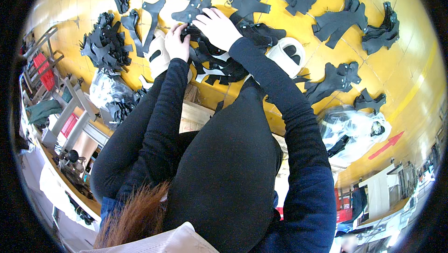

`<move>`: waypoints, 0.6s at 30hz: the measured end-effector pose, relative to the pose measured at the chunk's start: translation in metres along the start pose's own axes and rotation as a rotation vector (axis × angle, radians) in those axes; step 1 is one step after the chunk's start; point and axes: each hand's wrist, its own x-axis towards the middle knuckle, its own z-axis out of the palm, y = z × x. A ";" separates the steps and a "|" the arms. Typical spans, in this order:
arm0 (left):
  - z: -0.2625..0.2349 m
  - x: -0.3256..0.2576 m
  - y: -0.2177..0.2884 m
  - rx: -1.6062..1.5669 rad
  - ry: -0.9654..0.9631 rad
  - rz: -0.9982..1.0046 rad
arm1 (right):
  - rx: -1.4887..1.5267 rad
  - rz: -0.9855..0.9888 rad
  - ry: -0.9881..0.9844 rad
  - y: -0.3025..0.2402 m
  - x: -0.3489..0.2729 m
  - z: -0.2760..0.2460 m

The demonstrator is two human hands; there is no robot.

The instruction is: The person sits on the floor and repeatedly picks up black rubber parts, inspects them, and places them into piles. The person handles the parts one at a time, occasionally adjusting the piles.

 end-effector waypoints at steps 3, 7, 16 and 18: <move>-0.002 0.006 -0.010 -0.116 0.016 -0.072 | 0.058 0.003 0.007 0.001 0.004 0.003; -0.002 0.014 -0.018 -0.207 -0.013 -0.136 | -0.022 0.008 -0.018 0.004 -0.002 0.002; -0.005 0.025 -0.028 -0.260 -0.112 -0.051 | 0.004 0.071 -0.046 0.006 -0.009 0.001; -0.011 0.025 -0.016 -0.040 -0.176 -0.114 | 0.048 0.095 0.025 0.012 -0.008 -0.004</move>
